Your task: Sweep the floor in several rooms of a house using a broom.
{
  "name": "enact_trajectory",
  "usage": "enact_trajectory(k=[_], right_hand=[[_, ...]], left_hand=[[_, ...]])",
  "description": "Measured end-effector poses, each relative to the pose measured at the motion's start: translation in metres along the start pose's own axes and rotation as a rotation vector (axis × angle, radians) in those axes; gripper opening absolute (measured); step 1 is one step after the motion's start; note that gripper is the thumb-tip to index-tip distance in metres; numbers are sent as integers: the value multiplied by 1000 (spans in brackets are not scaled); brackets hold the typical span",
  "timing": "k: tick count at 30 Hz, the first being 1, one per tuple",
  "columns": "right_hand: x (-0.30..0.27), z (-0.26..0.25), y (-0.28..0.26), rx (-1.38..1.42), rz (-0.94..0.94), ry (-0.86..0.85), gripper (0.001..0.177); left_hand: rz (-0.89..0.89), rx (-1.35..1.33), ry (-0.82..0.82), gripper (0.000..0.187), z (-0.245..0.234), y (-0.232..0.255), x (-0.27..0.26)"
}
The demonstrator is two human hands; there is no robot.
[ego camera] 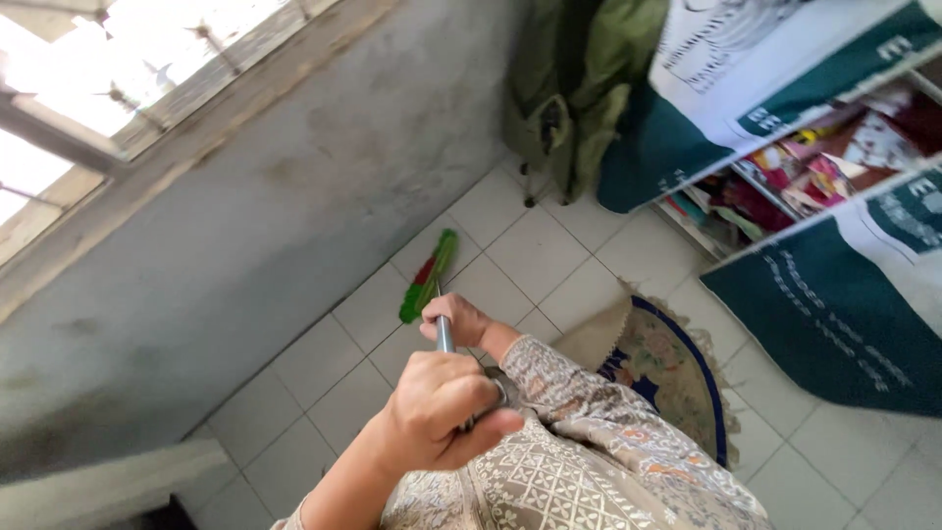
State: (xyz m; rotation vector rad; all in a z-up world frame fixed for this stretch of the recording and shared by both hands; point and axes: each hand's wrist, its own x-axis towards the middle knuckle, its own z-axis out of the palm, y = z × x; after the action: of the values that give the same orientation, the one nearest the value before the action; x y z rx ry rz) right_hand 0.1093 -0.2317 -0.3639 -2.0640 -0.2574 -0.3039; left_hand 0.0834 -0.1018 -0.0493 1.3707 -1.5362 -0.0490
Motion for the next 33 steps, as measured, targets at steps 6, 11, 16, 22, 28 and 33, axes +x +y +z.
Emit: enact_trajectory(k=[6, 11, 16, 22, 28, 33], right_hand=[[2, -35, -42, -101, -93, 182, 26], [30, -50, 3, -238, -77, 270, 28], [0, -67, 90, 101, 161, 295, 18], [-57, -61, 100, 10, 161, 346, 26], [-85, -39, 30, -114, 122, 417, 26], [-83, -44, -47, -238, 134, 472, 20]], left_hand=[[26, -89, -149, 28, -20, 28, 23], [49, -43, -202, 31, -7, 8, 24], [1, -10, -298, 38, 57, -70, 5], [-18, -223, -418, 36, 85, -53, 6], [-21, -404, -607, 27, 63, -10, 6], [-21, -493, -619, 32, 20, 21, 14]])
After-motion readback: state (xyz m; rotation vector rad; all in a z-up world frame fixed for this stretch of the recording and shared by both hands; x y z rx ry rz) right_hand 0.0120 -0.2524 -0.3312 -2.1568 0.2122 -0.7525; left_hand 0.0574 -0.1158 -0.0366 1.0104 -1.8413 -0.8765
